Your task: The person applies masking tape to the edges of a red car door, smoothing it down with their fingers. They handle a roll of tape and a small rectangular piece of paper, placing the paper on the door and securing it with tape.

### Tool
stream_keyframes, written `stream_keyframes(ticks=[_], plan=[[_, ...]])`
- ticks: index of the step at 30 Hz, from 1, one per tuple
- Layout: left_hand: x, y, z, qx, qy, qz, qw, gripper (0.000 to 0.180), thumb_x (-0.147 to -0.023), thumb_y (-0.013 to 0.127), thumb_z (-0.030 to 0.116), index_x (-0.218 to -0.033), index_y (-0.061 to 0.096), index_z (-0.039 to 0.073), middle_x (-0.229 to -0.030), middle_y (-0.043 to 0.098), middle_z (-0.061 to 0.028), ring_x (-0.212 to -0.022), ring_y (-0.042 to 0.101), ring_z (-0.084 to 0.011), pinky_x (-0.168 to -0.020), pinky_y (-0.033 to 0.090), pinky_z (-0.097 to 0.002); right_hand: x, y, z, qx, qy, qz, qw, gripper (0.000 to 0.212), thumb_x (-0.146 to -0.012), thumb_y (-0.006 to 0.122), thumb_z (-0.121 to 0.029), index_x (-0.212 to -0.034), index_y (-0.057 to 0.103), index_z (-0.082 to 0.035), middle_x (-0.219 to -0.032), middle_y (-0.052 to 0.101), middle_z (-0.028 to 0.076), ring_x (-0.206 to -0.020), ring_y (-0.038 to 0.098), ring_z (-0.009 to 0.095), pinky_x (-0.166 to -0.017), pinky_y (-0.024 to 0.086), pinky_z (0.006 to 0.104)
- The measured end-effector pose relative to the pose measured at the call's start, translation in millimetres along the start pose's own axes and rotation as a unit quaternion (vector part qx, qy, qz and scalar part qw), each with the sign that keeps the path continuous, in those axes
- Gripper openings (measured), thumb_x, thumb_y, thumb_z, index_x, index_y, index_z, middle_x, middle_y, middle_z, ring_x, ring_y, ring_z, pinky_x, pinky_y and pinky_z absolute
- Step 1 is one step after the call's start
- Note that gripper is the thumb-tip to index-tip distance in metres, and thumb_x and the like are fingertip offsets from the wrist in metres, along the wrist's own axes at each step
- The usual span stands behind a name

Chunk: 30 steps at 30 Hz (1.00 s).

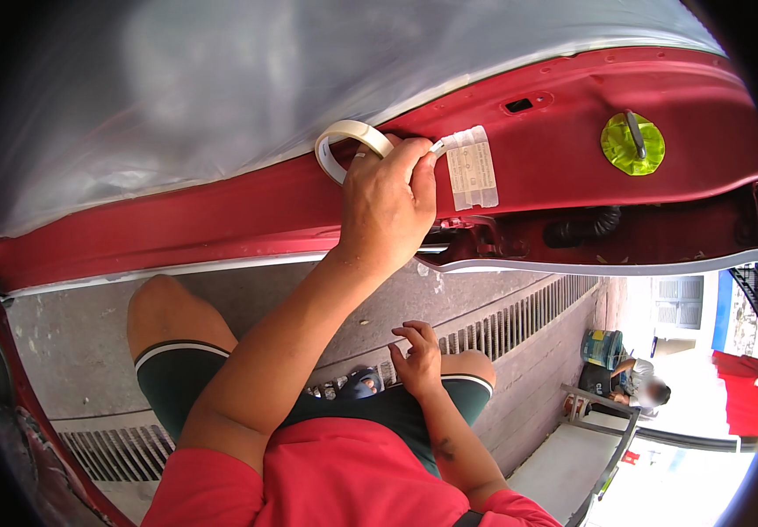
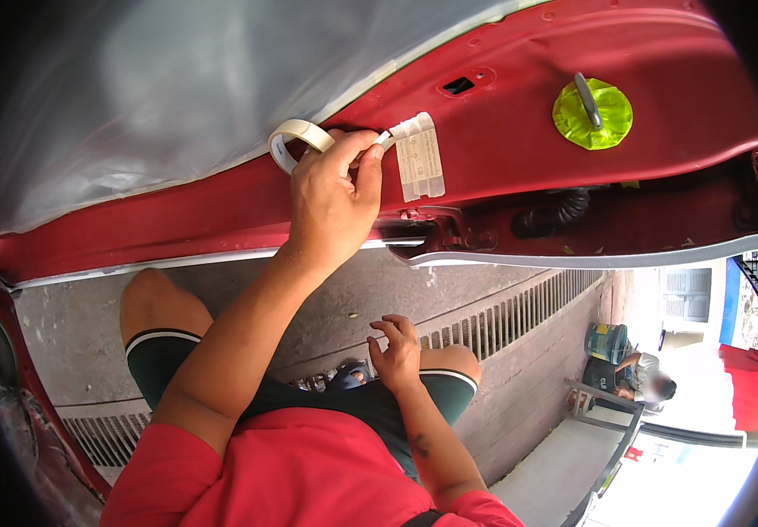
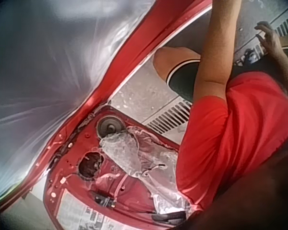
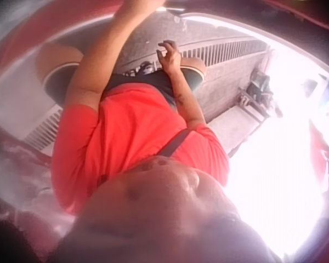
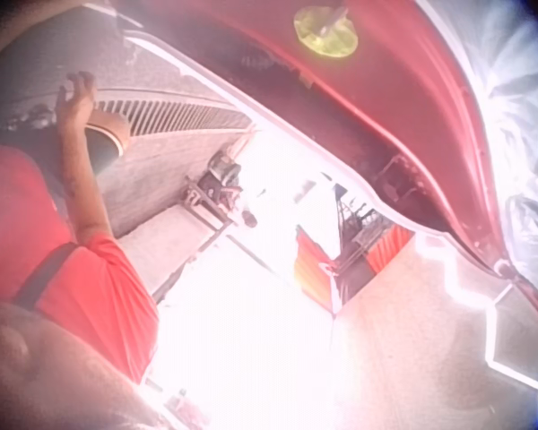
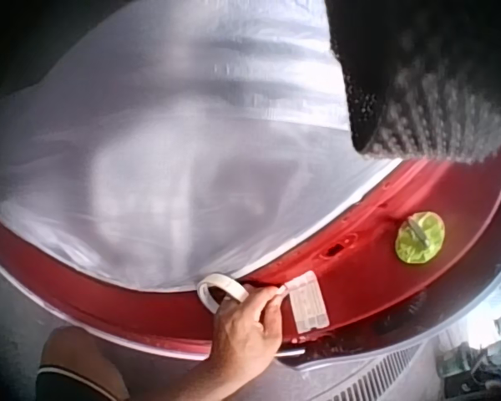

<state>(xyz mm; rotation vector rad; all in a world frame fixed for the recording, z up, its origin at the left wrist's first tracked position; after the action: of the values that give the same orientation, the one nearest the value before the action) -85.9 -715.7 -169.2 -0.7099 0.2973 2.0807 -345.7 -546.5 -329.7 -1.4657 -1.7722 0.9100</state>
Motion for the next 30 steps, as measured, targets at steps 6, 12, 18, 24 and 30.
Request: stream_keyframes(ticks=[6, 12, 18, 24, 30], plan=[[-0.3, -0.7, -1.5, 0.006, 0.006, 0.001, 1.0, 0.009, -0.1, 0.077, 0.005, -0.109, 0.077, 0.0, -0.087, 0.074, -0.0161, -0.075, 0.072, -0.035, -0.069, 0.054, -0.0456, -0.8, 0.0, 0.0, -0.001, -0.003, 0.008, 1.0, 0.033, -0.085, 0.087, -0.006, -0.117, 0.08, -0.011, -0.13, 0.071, 0.014, -0.112, 0.071, 0.037, -0.087, 0.061, 0.0451], [-1.6, -0.8, 0.7, 0.035, -0.011, -0.001, 0.999, 0.007, -0.097, 0.076, 0.002, -0.103, 0.076, 0.0, -0.086, 0.073, -0.0183, -0.082, 0.068, -0.0416, -0.077, 0.053, -0.0523, -1.3, -0.9, -2.7, 0.0, -0.005, 0.011, 1.0, 0.033, -0.086, 0.087, -0.007, -0.118, 0.08, -0.011, -0.13, 0.07, 0.014, -0.109, 0.071, 0.036, -0.085, 0.062, 0.0441], [-1.2, -1.1, 0.1, 0.038, -0.019, -0.012, 0.999, 0.007, -0.097, 0.076, 0.003, -0.104, 0.076, 0.0, -0.087, 0.073, -0.0184, -0.082, 0.068, -0.0417, -0.077, 0.053, -0.0523, -0.4, -3.7, -5.9, -0.005, 0.0, 0.011, 1.0, 0.033, -0.086, 0.087, -0.007, -0.118, 0.08, -0.011, -0.131, 0.07, 0.015, -0.109, 0.072, 0.036, -0.082, 0.063, 0.0431], [-1.8, -2.8, -2.2, 0.008, -0.012, -0.024, 1.0, 0.01, -0.099, 0.076, 0.005, -0.107, 0.078, 0.0, -0.089, 0.075, -0.0169, -0.08, 0.072, -0.0366, -0.075, 0.056, -0.0473, 1.1, -1.2, -1.9, -0.013, -0.001, 0.013, 1.0, 0.034, -0.084, 0.087, -0.007, -0.117, 0.08, -0.011, -0.13, 0.071, 0.015, -0.116, 0.07, 0.038, -0.094, 0.061, 0.047], [-6.0, -7.5, 1.6, -0.031, 0.009, -0.038, 0.999, 0.012, -0.1, 0.077, 0.006, -0.109, 0.078, 0.0, -0.09, 0.076, -0.0166, -0.082, 0.074, -0.0352, -0.076, 0.057, -0.0457, -3.2, 1.3, -1.5, -0.03, -0.009, 0.021, 0.999, 0.035, -0.083, 0.088, -0.008, -0.117, 0.08, -0.012, -0.128, 0.072, 0.014, -0.12, 0.069, 0.039, -0.1, 0.058, 0.0484]])
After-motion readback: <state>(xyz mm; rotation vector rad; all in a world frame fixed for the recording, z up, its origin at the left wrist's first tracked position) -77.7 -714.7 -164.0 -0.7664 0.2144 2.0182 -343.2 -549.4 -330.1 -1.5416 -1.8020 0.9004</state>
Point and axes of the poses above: each hand's wrist, its own x-axis away from the middle knuckle, its own y-axis out of the palm, z = x × y, the point moved 4 cm from there along -x, towards the middle knuckle
